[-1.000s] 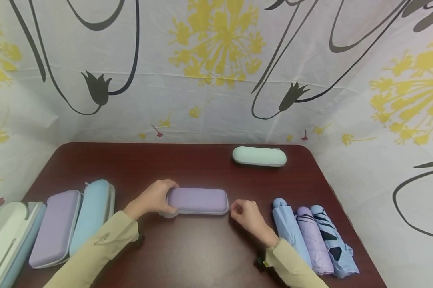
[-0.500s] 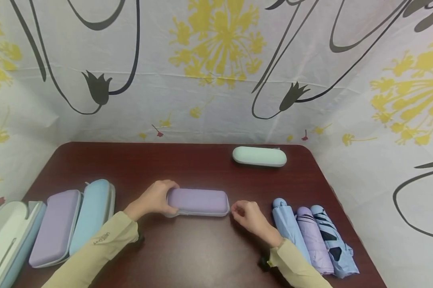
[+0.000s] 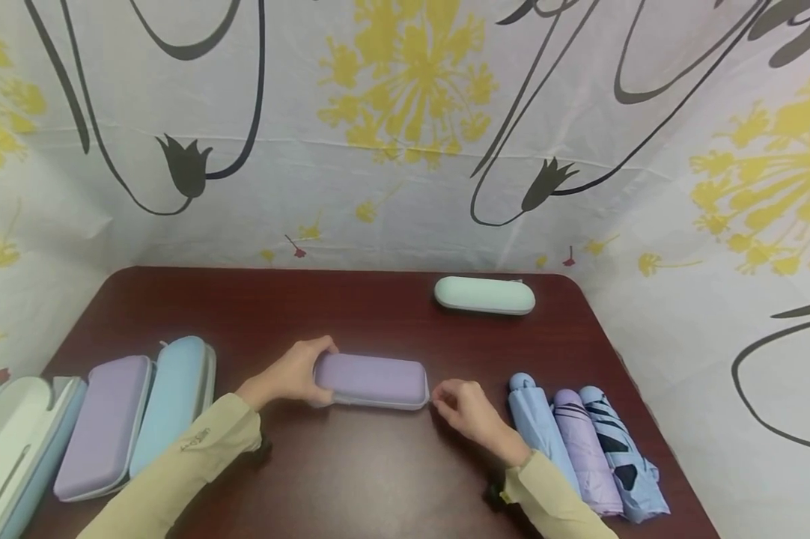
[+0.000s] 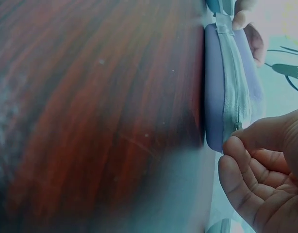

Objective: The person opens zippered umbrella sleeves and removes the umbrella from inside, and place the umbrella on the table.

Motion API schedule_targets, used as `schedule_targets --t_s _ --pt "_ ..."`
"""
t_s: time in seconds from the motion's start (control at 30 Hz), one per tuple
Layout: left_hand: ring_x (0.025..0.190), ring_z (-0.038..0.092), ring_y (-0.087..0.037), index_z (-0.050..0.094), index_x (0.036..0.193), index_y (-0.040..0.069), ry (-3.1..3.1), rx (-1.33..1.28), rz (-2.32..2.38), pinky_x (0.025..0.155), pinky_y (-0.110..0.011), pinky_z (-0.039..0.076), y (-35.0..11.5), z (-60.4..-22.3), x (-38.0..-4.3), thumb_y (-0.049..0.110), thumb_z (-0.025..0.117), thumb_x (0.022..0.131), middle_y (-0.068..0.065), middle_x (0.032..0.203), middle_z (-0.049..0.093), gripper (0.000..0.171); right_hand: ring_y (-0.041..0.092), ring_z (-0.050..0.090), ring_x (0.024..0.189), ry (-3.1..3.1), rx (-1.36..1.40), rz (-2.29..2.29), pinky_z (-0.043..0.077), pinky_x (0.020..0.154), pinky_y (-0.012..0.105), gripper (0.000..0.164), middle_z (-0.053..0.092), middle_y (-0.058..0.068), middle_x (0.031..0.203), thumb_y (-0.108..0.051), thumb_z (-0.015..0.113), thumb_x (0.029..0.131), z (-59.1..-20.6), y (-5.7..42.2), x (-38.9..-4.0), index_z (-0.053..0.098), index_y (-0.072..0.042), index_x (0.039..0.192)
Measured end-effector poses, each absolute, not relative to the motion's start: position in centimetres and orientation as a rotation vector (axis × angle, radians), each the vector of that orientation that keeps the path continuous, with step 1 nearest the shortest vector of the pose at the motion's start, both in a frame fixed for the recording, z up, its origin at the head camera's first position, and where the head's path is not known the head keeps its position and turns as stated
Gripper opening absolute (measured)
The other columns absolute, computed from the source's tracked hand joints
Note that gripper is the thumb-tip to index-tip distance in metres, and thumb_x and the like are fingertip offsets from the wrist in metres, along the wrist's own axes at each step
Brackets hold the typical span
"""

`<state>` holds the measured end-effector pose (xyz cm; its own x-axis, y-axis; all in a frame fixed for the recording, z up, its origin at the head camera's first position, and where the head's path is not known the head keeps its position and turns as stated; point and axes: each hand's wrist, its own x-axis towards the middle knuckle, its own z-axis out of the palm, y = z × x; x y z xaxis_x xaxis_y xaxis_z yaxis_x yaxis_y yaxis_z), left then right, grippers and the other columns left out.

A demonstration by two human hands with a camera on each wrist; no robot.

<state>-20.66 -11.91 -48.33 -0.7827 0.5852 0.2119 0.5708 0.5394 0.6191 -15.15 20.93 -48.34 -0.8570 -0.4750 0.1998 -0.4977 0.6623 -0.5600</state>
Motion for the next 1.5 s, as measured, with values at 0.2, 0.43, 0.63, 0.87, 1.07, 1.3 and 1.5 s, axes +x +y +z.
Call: schedule_targets --t_s 0.2,0.43,0.63,0.87,1.07,1.3,1.5 --pt "0.077 0.055 -0.014 0.056 0.099 0.006 2.713 1.007 1.113 0.064 -0.027 0.047 -11.9 -48.6 -20.8 0.019 0.081 0.052 -0.004 0.090 0.062 0.054 0.008 0.058 0.069 -2.800 0.865 0.991 0.050 0.061 0.023 0.007 0.064 0.000 0.076 0.002 0.067 0.079 -48.5 21.1 -15.3 0.067 -0.005 0.081" --pt "0.078 0.056 -0.015 0.056 0.099 0.006 2.749 0.954 1.138 0.065 -0.028 0.048 -11.6 -48.6 -20.5 0.019 0.081 0.051 -0.005 0.090 0.062 0.055 0.008 0.059 0.067 -2.773 0.858 1.017 0.050 0.060 0.022 0.007 0.063 0.000 0.075 0.002 0.067 0.079 -48.7 20.9 -14.9 0.066 -0.005 0.080" --pt "0.077 0.056 -0.016 0.056 0.099 0.006 2.786 0.852 1.160 0.065 -0.029 0.048 -11.4 -48.8 -20.0 0.019 0.081 0.051 -0.006 0.091 0.062 0.056 0.005 0.056 0.062 -2.703 0.785 1.031 0.048 0.055 0.019 0.009 0.063 0.000 0.070 0.003 0.069 0.074 -48.9 19.6 -14.3 0.066 -0.005 0.076" --pt "0.077 0.056 -0.017 0.055 0.100 0.005 2.820 0.781 1.141 0.063 -0.030 0.048 -11.3 -48.9 -19.3 0.022 0.081 0.053 -0.007 0.092 0.062 0.056 0.004 0.056 0.053 -2.610 0.596 1.071 0.045 0.050 0.014 0.015 0.062 0.000 0.062 0.007 0.071 0.066 -49.5 17.0 -13.6 0.065 -0.006 0.070" --pt "0.076 0.055 -0.016 0.055 0.099 0.005 2.844 0.795 1.143 0.063 -0.029 0.048 -11.4 -48.9 -19.1 0.022 0.081 0.052 -0.006 0.092 0.061 0.056 0.007 0.057 0.051 -2.573 0.597 1.024 0.045 0.050 0.012 0.013 0.063 0.001 0.061 0.005 0.071 0.065 -49.7 14.3 -13.1 0.065 -0.006 0.069" --pt "0.078 0.056 -0.016 0.056 0.101 0.005 2.835 0.795 1.185 0.066 -0.030 0.048 -11.3 -49.2 -19.0 0.022 0.081 0.053 -0.005 0.094 0.061 0.057 0.006 0.055 0.054 -2.680 0.630 0.915 0.045 0.051 0.016 0.010 0.062 0.000 0.061 0.000 0.071 0.068 -49.0 11.7 -13.0 0.065 -0.007 0.067" --pt "0.080 0.056 -0.016 0.056 0.103 0.005 2.828 0.817 1.257 0.068 -0.031 0.048 -11.3 -49.5 -18.9 0.020 0.082 0.053 -0.005 0.095 0.062 0.059 0.006 0.051 0.051 -2.752 0.687 0.834 0.042 0.050 0.017 0.013 0.059 -0.003 0.057 -0.002 0.070 0.069 -48.5 10.0 -13.2 0.062 -0.010 0.063"
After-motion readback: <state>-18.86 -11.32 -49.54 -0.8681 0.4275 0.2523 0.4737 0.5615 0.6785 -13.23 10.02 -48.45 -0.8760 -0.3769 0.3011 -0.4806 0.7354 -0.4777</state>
